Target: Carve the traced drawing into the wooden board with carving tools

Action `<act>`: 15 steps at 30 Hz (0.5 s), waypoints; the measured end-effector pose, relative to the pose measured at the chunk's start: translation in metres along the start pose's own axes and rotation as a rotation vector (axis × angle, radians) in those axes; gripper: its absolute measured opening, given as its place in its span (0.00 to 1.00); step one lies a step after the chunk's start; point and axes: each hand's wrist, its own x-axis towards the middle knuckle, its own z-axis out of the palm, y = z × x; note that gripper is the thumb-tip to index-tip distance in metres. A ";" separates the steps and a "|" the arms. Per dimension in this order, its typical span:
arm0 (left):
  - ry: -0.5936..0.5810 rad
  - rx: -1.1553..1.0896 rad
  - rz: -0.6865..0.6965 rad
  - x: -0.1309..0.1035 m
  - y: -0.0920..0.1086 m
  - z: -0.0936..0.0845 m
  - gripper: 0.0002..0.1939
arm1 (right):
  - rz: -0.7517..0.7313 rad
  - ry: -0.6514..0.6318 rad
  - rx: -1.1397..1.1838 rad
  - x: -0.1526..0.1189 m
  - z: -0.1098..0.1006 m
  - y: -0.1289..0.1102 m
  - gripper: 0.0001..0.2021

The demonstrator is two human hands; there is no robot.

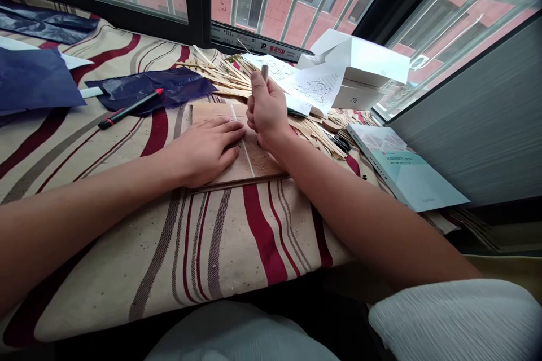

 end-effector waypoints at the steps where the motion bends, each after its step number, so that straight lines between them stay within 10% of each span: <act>1: -0.003 0.003 0.000 0.000 0.000 0.000 0.37 | 0.014 0.055 0.039 -0.001 -0.002 -0.001 0.18; 9: 0.007 -0.001 -0.012 -0.001 -0.001 0.000 0.35 | 0.016 -0.169 0.184 -0.021 -0.008 -0.019 0.22; 15: 0.016 -0.005 0.011 -0.002 0.000 0.000 0.35 | -0.064 -0.085 0.043 -0.024 0.007 -0.015 0.20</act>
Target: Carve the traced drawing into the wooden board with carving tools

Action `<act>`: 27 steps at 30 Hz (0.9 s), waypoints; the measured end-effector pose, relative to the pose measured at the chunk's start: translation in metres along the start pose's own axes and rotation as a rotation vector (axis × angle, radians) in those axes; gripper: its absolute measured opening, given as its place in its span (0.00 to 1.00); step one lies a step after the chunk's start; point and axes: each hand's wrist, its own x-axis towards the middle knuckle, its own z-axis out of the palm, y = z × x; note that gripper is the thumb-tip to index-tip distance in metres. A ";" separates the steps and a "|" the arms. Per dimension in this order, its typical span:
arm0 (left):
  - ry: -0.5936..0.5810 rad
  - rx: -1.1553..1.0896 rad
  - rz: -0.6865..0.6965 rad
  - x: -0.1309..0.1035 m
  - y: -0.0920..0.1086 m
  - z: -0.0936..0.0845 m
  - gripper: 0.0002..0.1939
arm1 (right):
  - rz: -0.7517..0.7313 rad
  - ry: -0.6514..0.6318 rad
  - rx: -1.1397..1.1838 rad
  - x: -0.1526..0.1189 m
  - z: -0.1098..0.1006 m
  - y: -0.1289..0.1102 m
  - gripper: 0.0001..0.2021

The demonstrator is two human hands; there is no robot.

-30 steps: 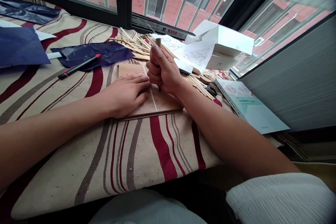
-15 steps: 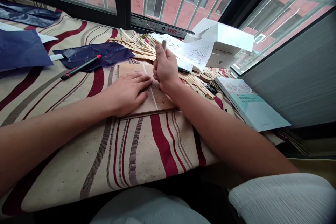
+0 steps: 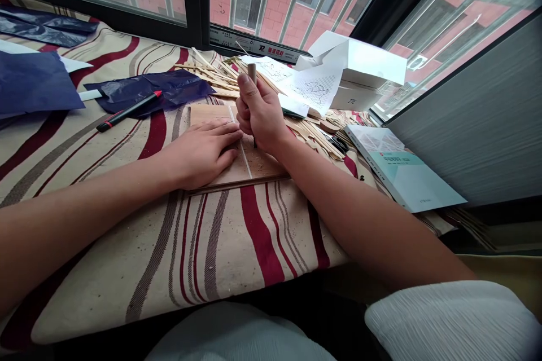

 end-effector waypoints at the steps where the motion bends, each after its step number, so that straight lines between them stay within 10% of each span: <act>1: 0.010 -0.003 0.010 0.000 0.000 0.000 0.35 | -0.046 0.014 -0.030 -0.001 0.002 0.001 0.20; 27: -0.020 -0.008 -0.019 -0.003 -0.002 0.002 0.38 | 0.035 0.018 0.044 -0.002 -0.006 -0.009 0.21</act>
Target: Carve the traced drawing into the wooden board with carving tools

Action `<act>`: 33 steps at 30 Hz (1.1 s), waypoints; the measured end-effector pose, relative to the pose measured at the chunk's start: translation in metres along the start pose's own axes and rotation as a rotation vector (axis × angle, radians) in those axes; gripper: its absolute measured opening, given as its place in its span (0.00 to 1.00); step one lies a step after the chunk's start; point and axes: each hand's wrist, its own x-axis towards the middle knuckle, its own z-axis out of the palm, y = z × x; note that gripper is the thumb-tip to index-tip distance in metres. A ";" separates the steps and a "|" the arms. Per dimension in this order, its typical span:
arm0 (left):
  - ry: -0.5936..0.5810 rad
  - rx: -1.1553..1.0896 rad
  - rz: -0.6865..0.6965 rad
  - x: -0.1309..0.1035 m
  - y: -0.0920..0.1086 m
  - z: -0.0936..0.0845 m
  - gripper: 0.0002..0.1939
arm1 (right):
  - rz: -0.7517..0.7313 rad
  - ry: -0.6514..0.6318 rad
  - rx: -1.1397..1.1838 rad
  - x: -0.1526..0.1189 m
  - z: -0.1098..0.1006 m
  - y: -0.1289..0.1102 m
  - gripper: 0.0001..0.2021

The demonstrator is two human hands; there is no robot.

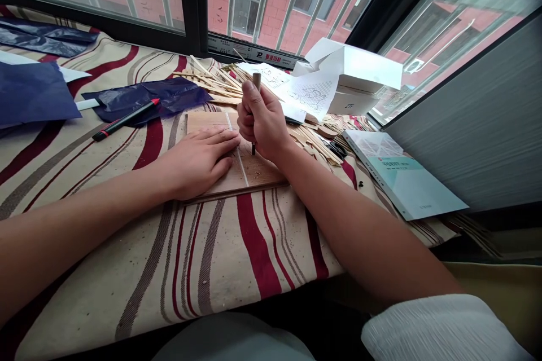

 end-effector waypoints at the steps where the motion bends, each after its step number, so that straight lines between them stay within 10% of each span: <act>1: -0.001 0.002 -0.002 0.000 0.000 0.000 0.37 | 0.005 0.004 -0.005 0.000 0.001 0.000 0.21; 9: -0.007 0.028 -0.007 0.001 0.002 -0.001 0.37 | -0.129 -0.066 -0.154 0.009 0.002 0.013 0.21; 14: -0.019 0.044 -0.009 0.001 0.003 -0.003 0.36 | -0.240 0.100 -0.283 0.022 0.004 0.029 0.21; 27: 0.001 0.030 -0.023 0.002 0.004 -0.002 0.36 | 0.203 -0.191 0.160 0.007 -0.011 -0.002 0.22; 33: -0.001 0.024 -0.011 0.002 0.001 -0.001 0.37 | 0.101 0.167 0.097 0.006 0.004 0.003 0.19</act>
